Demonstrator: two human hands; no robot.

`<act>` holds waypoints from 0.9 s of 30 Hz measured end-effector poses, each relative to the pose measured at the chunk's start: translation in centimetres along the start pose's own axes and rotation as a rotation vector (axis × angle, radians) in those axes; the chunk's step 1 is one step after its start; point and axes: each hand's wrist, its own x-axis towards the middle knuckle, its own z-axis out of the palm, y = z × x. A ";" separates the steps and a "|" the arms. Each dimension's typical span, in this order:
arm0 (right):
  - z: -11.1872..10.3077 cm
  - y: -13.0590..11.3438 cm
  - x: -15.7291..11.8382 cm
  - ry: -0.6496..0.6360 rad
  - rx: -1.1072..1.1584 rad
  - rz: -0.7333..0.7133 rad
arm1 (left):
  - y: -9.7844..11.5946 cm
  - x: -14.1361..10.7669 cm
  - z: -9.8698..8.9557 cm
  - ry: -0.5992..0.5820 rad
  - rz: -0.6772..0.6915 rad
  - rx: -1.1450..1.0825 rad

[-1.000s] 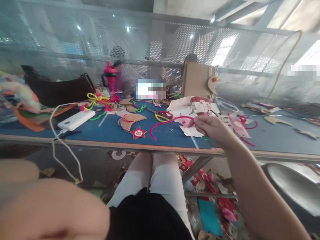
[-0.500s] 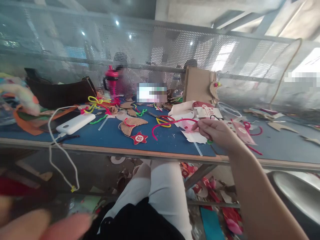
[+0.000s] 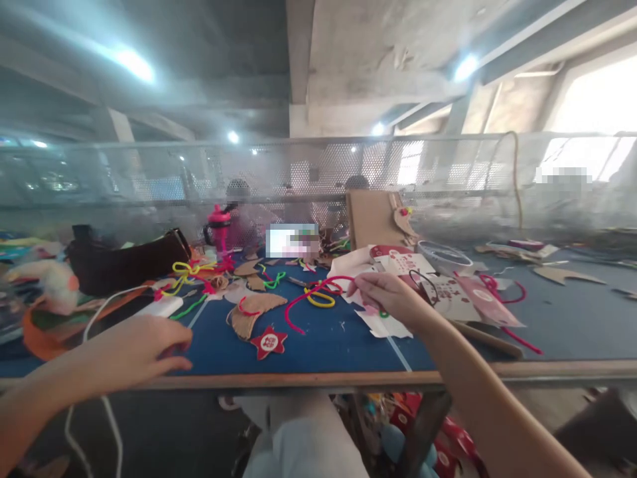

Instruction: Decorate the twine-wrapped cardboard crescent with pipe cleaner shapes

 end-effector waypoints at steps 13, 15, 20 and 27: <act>1.8 2.8 13.4 0.225 0.203 -0.162 | -2.2 20.2 4.5 0.205 0.067 -1.277; 2.1 4.8 13.7 0.229 0.170 -0.120 | -3.4 19.8 4.9 0.252 0.078 -1.398; 4.3 7.1 13.8 0.119 -0.282 -0.194 | -6.0 19.2 5.8 0.533 -0.091 -1.352; 6.2 7.7 13.5 -0.078 -0.637 -0.129 | -8.8 19.2 5.8 0.836 -0.286 -1.294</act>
